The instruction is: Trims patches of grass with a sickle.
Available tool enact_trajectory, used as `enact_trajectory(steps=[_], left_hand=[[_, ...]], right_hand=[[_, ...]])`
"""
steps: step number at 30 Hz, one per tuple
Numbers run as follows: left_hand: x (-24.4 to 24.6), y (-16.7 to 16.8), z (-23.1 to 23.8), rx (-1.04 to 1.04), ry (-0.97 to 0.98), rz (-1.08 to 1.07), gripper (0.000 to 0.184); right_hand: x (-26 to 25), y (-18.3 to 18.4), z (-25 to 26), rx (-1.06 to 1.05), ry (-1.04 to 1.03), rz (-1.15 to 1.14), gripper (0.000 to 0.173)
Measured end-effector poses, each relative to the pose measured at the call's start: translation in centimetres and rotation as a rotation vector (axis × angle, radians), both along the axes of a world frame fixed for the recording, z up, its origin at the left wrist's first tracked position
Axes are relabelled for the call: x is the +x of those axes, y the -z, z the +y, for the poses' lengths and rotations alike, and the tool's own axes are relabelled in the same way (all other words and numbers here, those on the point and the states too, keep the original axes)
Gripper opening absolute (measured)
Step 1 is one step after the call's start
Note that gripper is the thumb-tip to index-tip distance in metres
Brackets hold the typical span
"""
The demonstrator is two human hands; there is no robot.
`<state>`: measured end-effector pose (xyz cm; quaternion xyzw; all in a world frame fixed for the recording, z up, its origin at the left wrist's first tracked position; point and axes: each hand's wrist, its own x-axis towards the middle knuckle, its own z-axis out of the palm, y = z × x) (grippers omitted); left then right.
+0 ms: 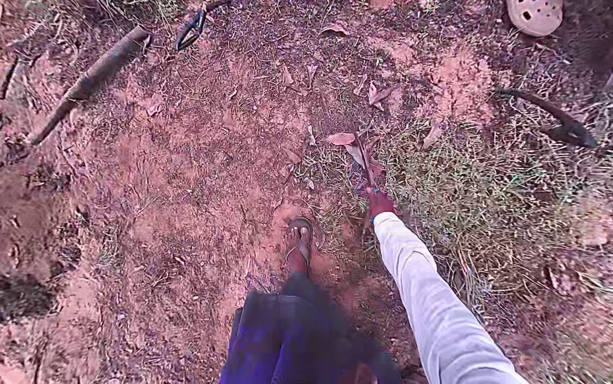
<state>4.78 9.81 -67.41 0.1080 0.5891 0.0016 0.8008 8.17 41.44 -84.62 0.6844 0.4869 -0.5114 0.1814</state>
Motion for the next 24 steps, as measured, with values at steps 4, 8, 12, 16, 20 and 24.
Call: enact_trajectory(steps=[4, 8, 12, 16, 20, 24], left_hand=[[0.1, -0.6, 2.4, 0.036, -0.110, 0.037, 0.036], [0.4, -1.2, 3.8, 0.043, -0.134, 0.032, 0.036], [0.3, -1.6, 4.7, -0.001, -0.234, 0.095, 0.035], [0.0, -1.9, 4.7, 0.003, -0.296, 0.125, 0.033], [-0.3, -1.1, 3.5, -0.003, -0.278, 0.103, 0.031], [-0.3, -0.8, 3.1, -0.033, -0.306, 0.089, 0.031]], right_hand=[[15.1, -5.1, -15.3, -0.066, -0.149, -0.292, 0.061], [22.4, -13.1, -20.9, -0.132, -0.091, -0.379, 0.057], [16.9, -15.4, -19.6, 0.330, -0.113, -0.056, 0.063], [1.9, -9.9, -6.6, 0.000, -0.238, 0.082, 0.058], [-7.9, -4.4, 1.1, -0.140, -0.388, 0.079, 0.066], [1.5, -3.5, -2.4, -0.195, -0.457, -0.102, 0.066]])
